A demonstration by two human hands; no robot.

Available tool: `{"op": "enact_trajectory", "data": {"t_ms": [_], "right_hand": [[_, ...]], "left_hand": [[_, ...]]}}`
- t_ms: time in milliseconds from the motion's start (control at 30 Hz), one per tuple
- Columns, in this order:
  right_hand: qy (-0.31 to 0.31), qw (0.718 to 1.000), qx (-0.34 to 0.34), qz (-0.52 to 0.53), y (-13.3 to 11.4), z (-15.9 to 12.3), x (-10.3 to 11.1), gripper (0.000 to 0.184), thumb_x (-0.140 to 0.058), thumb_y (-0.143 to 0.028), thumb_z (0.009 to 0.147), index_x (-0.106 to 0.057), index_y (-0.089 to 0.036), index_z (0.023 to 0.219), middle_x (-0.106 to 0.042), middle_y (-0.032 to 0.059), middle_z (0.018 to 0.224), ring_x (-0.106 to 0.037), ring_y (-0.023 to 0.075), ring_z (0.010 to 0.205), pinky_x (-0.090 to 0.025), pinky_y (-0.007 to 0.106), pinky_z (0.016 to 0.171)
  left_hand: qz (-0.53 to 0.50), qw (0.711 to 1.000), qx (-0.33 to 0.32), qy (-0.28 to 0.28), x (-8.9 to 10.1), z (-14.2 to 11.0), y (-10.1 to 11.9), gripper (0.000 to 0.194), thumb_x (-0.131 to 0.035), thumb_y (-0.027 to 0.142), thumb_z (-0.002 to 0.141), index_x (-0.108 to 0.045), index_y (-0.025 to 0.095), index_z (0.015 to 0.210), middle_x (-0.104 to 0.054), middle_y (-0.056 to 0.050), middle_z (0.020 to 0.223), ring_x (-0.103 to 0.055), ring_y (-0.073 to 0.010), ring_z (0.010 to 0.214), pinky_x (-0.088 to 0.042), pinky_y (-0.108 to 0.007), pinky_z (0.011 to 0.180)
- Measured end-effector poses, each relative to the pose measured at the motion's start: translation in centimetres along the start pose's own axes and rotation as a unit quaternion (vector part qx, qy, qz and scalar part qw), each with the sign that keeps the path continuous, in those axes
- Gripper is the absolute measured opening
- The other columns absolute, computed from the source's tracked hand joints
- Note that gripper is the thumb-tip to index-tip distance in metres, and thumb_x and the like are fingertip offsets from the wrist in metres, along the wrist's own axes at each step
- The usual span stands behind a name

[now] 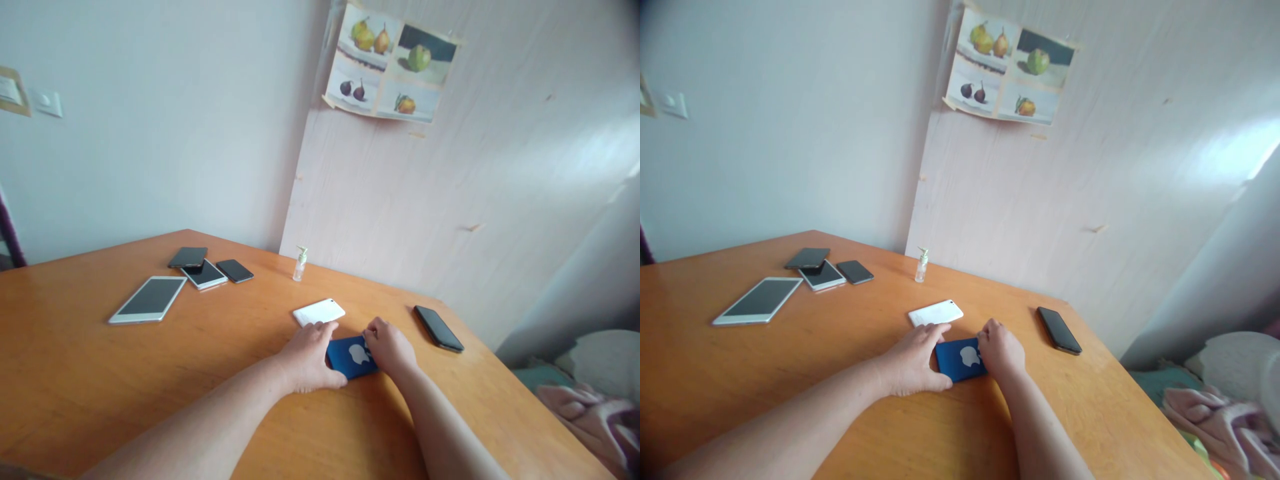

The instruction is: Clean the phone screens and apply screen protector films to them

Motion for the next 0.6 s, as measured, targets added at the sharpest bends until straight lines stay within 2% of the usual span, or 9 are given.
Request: {"op": "enact_trajectory", "data": {"t_ms": [67,133,233,333,400,600], "right_hand": [[0.004,0.998,-0.055,-0.013,2.1,0.7,0.4,0.018,-0.047,-0.031,0.087,-0.061,-0.021,0.081,-0.068,0.0067,0.082,-0.059,0.0192,0.079,-0.030,0.027,0.060],[0.005,0.998,-0.068,-0.003,3.1,0.9,0.4,0.017,-0.048,-0.030,0.086,-0.061,-0.021,0.081,-0.067,0.0062,0.080,-0.059,0.0188,0.078,-0.030,0.026,0.060],[0.002,0.999,-0.037,0.028,2.2,0.4,0.0,0.015,-0.050,-0.029,0.085,-0.061,-0.020,0.080,-0.067,0.0046,0.076,-0.058,0.0175,0.076,-0.032,0.025,0.061],[-0.023,0.997,0.038,0.060,0.1,-0.5,-0.5,0.015,-0.052,-0.030,0.085,-0.061,-0.020,0.079,-0.067,0.0027,0.075,-0.057,0.0155,0.072,-0.031,0.024,0.060],[-0.040,0.995,0.066,0.064,-0.5,-0.8,-0.5,0.014,-0.052,-0.031,0.084,-0.061,-0.020,0.080,-0.066,0.0016,0.075,-0.057,0.0149,0.070,-0.031,0.024,0.059],[-0.002,0.999,-0.041,0.002,2.4,0.1,1.0,0.016,-0.048,-0.029,0.086,-0.059,-0.020,0.079,-0.066,0.0046,0.075,-0.058,0.0174,0.072,-0.029,0.025,0.057]], "left_hand": [[0.002,1.000,-0.004,-0.003,-0.1,0.0,0.0,0.095,-0.077,0.047,0.057,-0.039,0.018,0.140,-0.052,-0.015,0.137,-0.046,-0.0352,0.127,-0.039,-0.043,0.105],[0.004,1.000,-0.007,-0.005,-0.1,0.1,0.0,0.094,-0.076,0.048,0.057,-0.040,0.019,0.140,-0.052,-0.014,0.138,-0.045,-0.0352,0.128,-0.039,-0.043,0.105],[0.010,1.000,-0.008,-0.003,0.0,0.1,0.0,0.093,-0.076,0.048,0.057,-0.042,0.017,0.138,-0.053,-0.016,0.135,-0.048,-0.0361,0.125,-0.040,-0.044,0.104],[0.014,1.000,-0.011,0.000,0.0,0.1,0.0,0.092,-0.077,0.047,0.056,-0.044,0.016,0.136,-0.054,-0.017,0.132,-0.051,-0.0364,0.120,-0.041,-0.044,0.102],[0.011,1.000,-0.015,0.002,0.0,0.1,0.0,0.090,-0.077,0.047,0.056,-0.046,0.017,0.134,-0.055,-0.016,0.131,-0.051,-0.0362,0.119,-0.041,-0.044,0.101],[0.001,1.000,-0.016,0.006,0.0,0.1,-0.1,0.082,-0.077,0.046,0.056,-0.049,0.021,0.129,-0.056,-0.013,0.128,-0.052,-0.0350,0.118,-0.041,-0.043,0.100]]}}
Point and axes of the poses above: each hand's wrist, its own z-axis towards the middle knuckle, its own x-axis out of the back of the hand, y = z × x, the point moved 4 cm from there along z, towards the middle knuckle
